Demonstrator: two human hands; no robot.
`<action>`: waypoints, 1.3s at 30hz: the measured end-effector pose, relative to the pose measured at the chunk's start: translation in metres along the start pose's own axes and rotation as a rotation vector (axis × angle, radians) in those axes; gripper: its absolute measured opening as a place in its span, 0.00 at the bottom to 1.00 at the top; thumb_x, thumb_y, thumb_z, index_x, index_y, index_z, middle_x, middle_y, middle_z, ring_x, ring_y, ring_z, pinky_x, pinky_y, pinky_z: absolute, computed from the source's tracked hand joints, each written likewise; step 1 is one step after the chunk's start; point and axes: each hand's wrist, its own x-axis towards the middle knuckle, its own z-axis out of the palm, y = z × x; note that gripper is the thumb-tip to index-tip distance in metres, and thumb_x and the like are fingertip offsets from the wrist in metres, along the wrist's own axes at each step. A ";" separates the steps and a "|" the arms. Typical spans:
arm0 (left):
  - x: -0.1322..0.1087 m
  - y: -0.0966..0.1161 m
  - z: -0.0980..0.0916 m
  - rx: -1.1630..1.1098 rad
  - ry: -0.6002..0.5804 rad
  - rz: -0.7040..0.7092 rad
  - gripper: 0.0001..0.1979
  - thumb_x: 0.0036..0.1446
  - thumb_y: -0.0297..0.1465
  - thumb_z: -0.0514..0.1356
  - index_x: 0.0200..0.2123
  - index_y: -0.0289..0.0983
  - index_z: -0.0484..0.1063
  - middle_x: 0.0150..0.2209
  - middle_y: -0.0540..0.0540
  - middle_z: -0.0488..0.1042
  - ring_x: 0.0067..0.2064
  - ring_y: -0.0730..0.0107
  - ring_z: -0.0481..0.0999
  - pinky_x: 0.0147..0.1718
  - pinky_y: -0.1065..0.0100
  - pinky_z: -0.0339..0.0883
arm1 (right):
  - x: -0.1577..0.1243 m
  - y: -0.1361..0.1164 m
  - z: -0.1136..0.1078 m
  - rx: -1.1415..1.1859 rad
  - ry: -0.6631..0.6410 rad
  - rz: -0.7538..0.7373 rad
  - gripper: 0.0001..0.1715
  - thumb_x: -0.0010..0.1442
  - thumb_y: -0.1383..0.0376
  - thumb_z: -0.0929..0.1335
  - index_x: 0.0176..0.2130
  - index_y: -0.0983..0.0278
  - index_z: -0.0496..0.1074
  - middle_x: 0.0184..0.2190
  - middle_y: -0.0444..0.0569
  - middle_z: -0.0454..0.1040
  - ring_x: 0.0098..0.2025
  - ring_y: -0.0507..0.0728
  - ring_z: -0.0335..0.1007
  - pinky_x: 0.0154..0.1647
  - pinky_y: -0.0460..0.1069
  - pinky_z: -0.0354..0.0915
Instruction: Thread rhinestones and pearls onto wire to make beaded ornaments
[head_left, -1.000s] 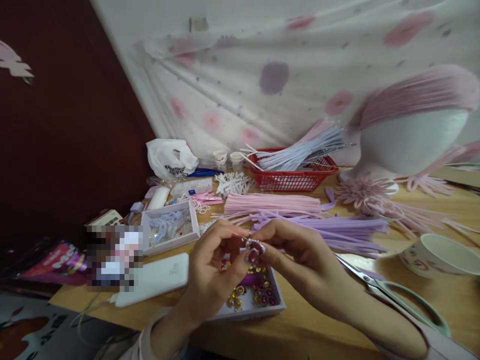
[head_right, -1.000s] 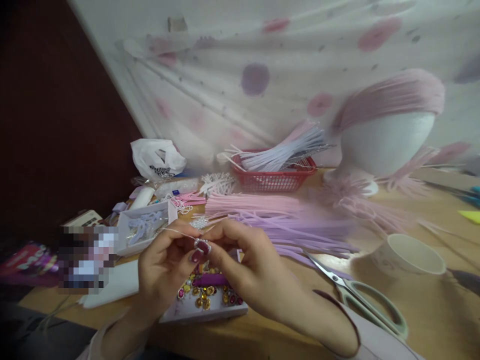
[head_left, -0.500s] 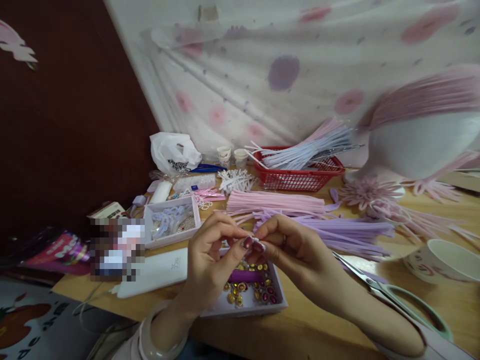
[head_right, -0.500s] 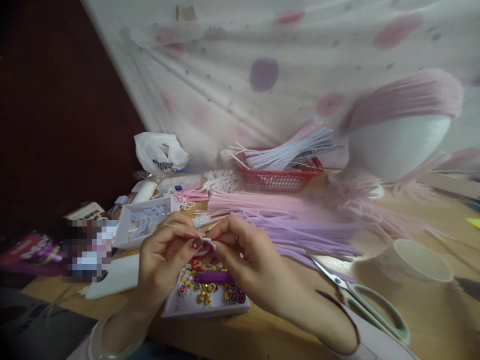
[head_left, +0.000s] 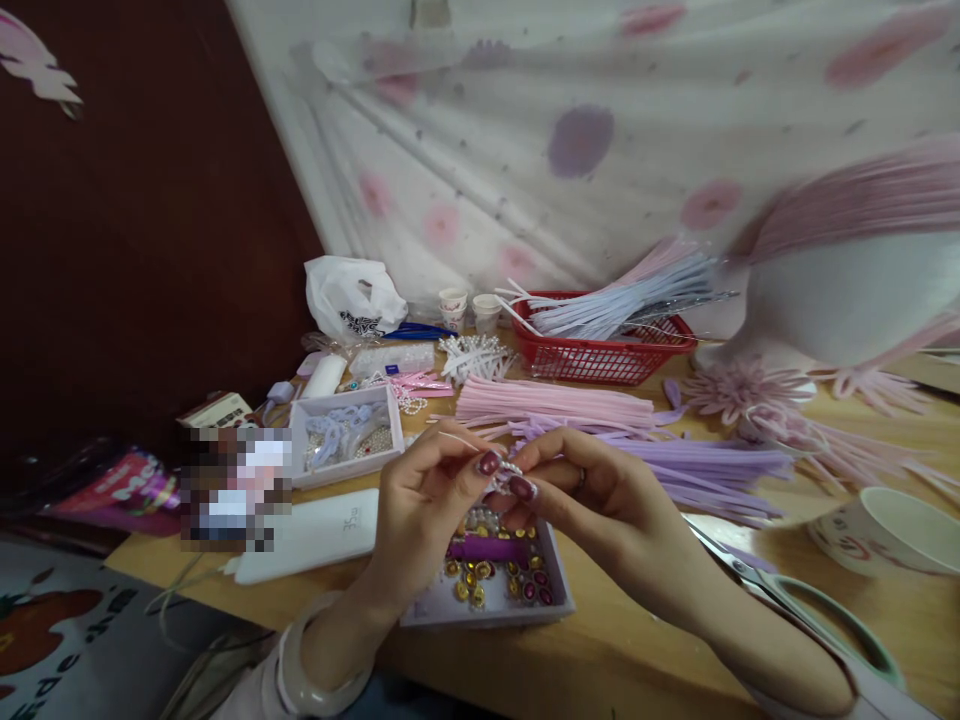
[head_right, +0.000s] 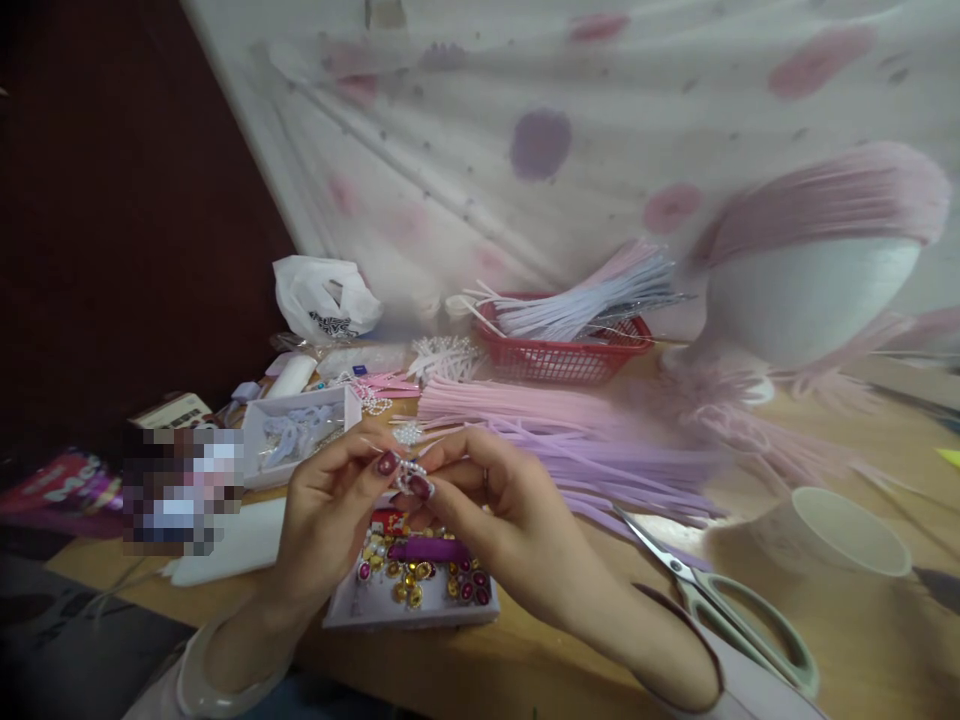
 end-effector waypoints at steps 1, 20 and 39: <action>0.000 0.000 0.000 -0.025 0.015 -0.014 0.03 0.60 0.29 0.65 0.32 0.40 0.79 0.33 0.50 0.75 0.37 0.75 0.74 0.38 0.74 0.70 | 0.000 0.001 0.000 0.001 -0.007 -0.004 0.17 0.59 0.55 0.74 0.40 0.64 0.70 0.30 0.46 0.78 0.33 0.51 0.78 0.37 0.47 0.76; -0.003 0.001 0.007 -0.100 0.108 -0.326 0.08 0.57 0.34 0.68 0.31 0.36 0.75 0.28 0.52 0.76 0.29 0.80 0.72 0.28 0.80 0.68 | 0.006 0.012 -0.004 -0.059 -0.009 -0.135 0.12 0.59 0.60 0.75 0.35 0.65 0.73 0.30 0.45 0.79 0.32 0.48 0.76 0.36 0.41 0.71; -0.003 0.015 0.013 -0.039 0.019 -0.210 0.07 0.60 0.26 0.63 0.28 0.37 0.73 0.29 0.52 0.72 0.31 0.79 0.73 0.32 0.78 0.70 | 0.012 0.022 -0.004 0.546 -0.227 0.184 0.10 0.59 0.63 0.75 0.35 0.67 0.74 0.26 0.44 0.79 0.28 0.46 0.75 0.34 0.40 0.70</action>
